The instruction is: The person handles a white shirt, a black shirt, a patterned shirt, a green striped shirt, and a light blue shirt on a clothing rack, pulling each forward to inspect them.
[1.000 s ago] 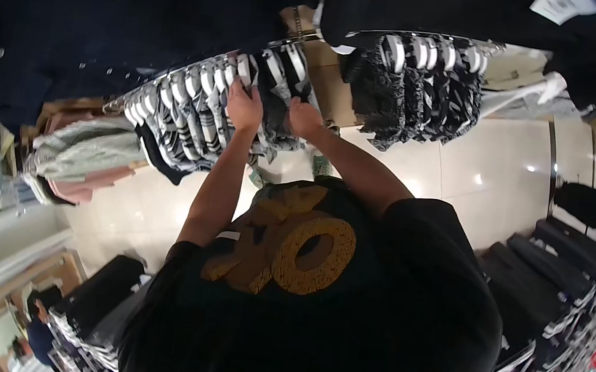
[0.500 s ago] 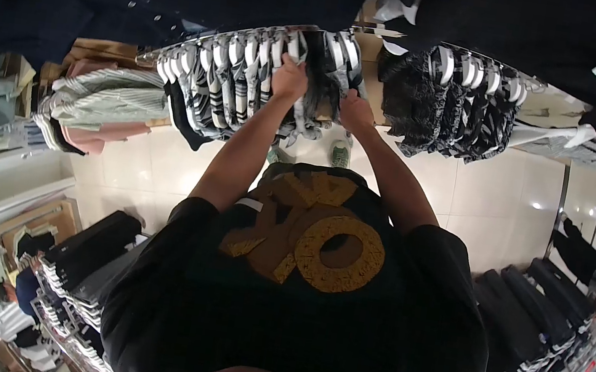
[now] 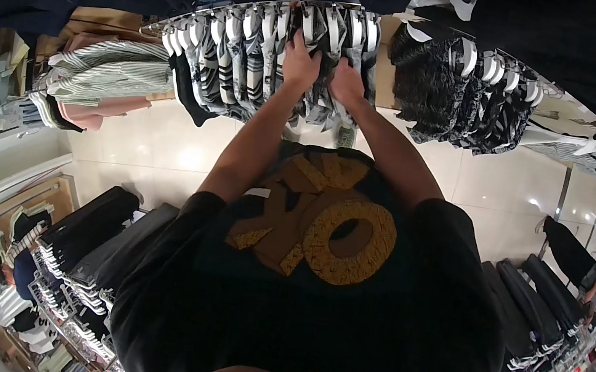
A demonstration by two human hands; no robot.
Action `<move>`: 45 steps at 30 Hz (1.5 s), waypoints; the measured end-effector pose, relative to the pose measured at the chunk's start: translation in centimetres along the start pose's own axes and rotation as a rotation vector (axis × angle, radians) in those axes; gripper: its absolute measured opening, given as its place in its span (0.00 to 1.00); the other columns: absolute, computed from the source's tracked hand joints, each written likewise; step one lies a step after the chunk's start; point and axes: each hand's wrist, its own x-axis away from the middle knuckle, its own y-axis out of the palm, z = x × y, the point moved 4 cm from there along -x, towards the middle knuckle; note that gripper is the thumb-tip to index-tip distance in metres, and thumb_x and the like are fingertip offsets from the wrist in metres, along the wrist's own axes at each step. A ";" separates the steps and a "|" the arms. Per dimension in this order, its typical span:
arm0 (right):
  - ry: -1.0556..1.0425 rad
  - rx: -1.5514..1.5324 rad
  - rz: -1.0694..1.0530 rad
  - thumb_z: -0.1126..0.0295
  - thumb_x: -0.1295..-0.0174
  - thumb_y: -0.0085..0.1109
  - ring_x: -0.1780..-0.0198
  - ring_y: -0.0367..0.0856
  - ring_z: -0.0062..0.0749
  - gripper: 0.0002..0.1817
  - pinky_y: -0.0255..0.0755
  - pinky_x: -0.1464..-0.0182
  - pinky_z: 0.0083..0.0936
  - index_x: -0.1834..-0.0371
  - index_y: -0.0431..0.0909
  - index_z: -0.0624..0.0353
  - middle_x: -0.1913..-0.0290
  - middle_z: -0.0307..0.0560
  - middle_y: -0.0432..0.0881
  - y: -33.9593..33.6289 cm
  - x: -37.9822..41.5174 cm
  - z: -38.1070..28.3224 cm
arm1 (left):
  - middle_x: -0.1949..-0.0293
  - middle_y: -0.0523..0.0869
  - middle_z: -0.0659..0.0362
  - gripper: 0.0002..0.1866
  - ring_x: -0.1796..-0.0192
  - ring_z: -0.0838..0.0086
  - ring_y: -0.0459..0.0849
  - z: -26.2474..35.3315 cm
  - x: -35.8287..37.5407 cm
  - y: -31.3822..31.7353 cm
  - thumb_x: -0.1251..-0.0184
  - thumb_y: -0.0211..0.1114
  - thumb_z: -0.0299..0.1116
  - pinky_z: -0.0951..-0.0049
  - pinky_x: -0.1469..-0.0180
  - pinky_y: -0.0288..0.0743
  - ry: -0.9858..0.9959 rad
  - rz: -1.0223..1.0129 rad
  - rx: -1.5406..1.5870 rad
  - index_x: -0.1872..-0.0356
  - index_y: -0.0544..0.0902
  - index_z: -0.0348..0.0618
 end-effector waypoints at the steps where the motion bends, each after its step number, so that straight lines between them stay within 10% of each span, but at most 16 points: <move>1: 0.085 0.030 -0.069 0.58 0.29 0.62 0.47 0.85 0.74 0.23 0.77 0.45 0.62 0.46 0.72 0.69 0.54 0.76 0.86 0.8 -0.7 0.8 | 0.54 0.88 0.40 0.28 0.44 0.41 0.86 -0.5 -0.9 0.5 0.30 0.70 0.36 0.47 0.40 0.80 -0.005 -0.006 0.005 0.34 0.71 0.37; 7: 0.117 0.095 0.103 0.57 0.25 0.57 0.53 0.86 0.75 0.20 0.77 0.49 0.63 0.48 0.74 0.67 0.59 0.75 0.87 -0.7 0.1 3.4 | 0.57 0.90 0.34 0.23 0.51 0.37 0.90 -5.0 -2.7 1.0 0.17 0.55 0.50 0.43 0.45 0.82 -0.037 -0.391 -0.160 0.47 0.78 0.35; 18: 0.129 0.076 0.021 0.55 0.24 0.57 0.49 0.85 0.74 0.25 0.77 0.44 0.61 0.37 0.74 0.65 0.51 0.73 0.87 -1.8 1.6 3.9 | 0.61 0.90 0.33 0.23 0.54 0.35 0.89 -4.9 0.5 0.5 0.18 0.56 0.51 0.39 0.48 0.82 -0.062 -0.240 -0.102 0.53 0.81 0.36; 21: 0.049 -0.021 0.335 0.64 0.28 0.59 0.45 0.84 0.69 0.23 0.77 0.42 0.58 0.36 0.73 0.66 0.46 0.74 0.84 -3.6 4.2 0.7 | 0.59 0.90 0.32 0.25 0.53 0.34 0.89 -4.4 1.4 1.7 0.18 0.56 0.52 0.39 0.47 0.81 -0.098 -0.229 -0.073 0.52 0.82 0.34; 23: -0.374 -0.091 0.602 0.69 0.30 0.59 0.43 0.83 0.68 0.27 0.76 0.40 0.55 0.29 0.71 0.65 0.41 0.71 0.82 -6.0 6.2 -3.7 | 0.58 0.89 0.31 0.26 0.50 0.34 0.88 -2.2 1.8 1.2 0.19 0.55 0.52 0.41 0.44 0.81 -0.131 -0.273 -0.002 0.52 0.82 0.32; 27: -0.356 -0.294 0.402 0.69 0.31 0.58 0.46 0.84 0.69 0.22 0.77 0.42 0.56 0.36 0.73 0.65 0.43 0.69 0.83 -1.7 5.8 -3.0 | 0.57 0.89 0.32 0.26 0.47 0.34 0.87 -1.5 2.6 2.8 0.19 0.54 0.50 0.42 0.42 0.80 -0.083 -0.433 0.098 0.46 0.83 0.32; 29: -0.170 -0.013 -0.018 0.65 0.31 0.59 0.44 0.83 0.74 0.20 0.76 0.40 0.59 0.40 0.74 0.64 0.48 0.77 0.83 3.7 2.6 2.4 | 0.52 0.90 0.35 0.25 0.45 0.38 0.87 -0.6 3.1 1.6 0.21 0.60 0.49 0.45 0.41 0.79 -0.034 -0.407 0.135 0.38 0.80 0.37; 33: 0.017 -0.060 0.112 0.59 0.27 0.58 0.53 0.85 0.79 0.22 0.76 0.48 0.65 0.47 0.69 0.71 0.58 0.80 0.85 0.4 2.2 3.5 | 0.50 0.84 0.40 0.27 0.46 0.41 0.83 0.3 2.8 -4.2 0.31 0.66 0.27 0.48 0.42 0.77 -0.012 0.184 0.169 0.31 0.72 0.36; 37: 0.054 -0.023 0.103 0.57 0.26 0.59 0.54 0.84 0.80 0.25 0.76 0.48 0.66 0.46 0.67 0.71 0.57 0.81 0.84 0.1 2.1 3.7 | 0.44 0.79 0.38 0.31 0.40 0.40 0.79 -4.5 -0.3 -5.2 0.35 0.65 0.24 0.46 0.36 0.73 0.024 0.289 0.055 0.30 0.69 0.32; 42: -0.122 -0.082 0.403 0.69 0.34 0.65 0.29 0.69 0.69 0.38 0.65 0.27 0.56 0.23 0.59 0.70 0.30 0.75 0.69 0.0 3.7 -1.9 | 0.43 0.82 0.35 0.22 0.43 0.38 0.84 -6.7 -3.9 -4.8 0.30 0.64 0.28 0.45 0.40 0.79 -0.021 0.025 -0.058 0.39 0.71 0.34; 45: -0.363 -0.055 0.461 0.70 0.35 0.65 0.29 0.69 0.68 0.40 0.65 0.27 0.55 0.22 0.57 0.69 0.30 0.73 0.69 -1.0 5.4 -8.5 | 0.52 0.87 0.35 0.16 0.53 0.36 0.89 -9.0 -4.9 -4.8 0.25 0.63 0.34 0.42 0.50 0.83 0.006 -0.070 -0.100 0.47 0.71 0.36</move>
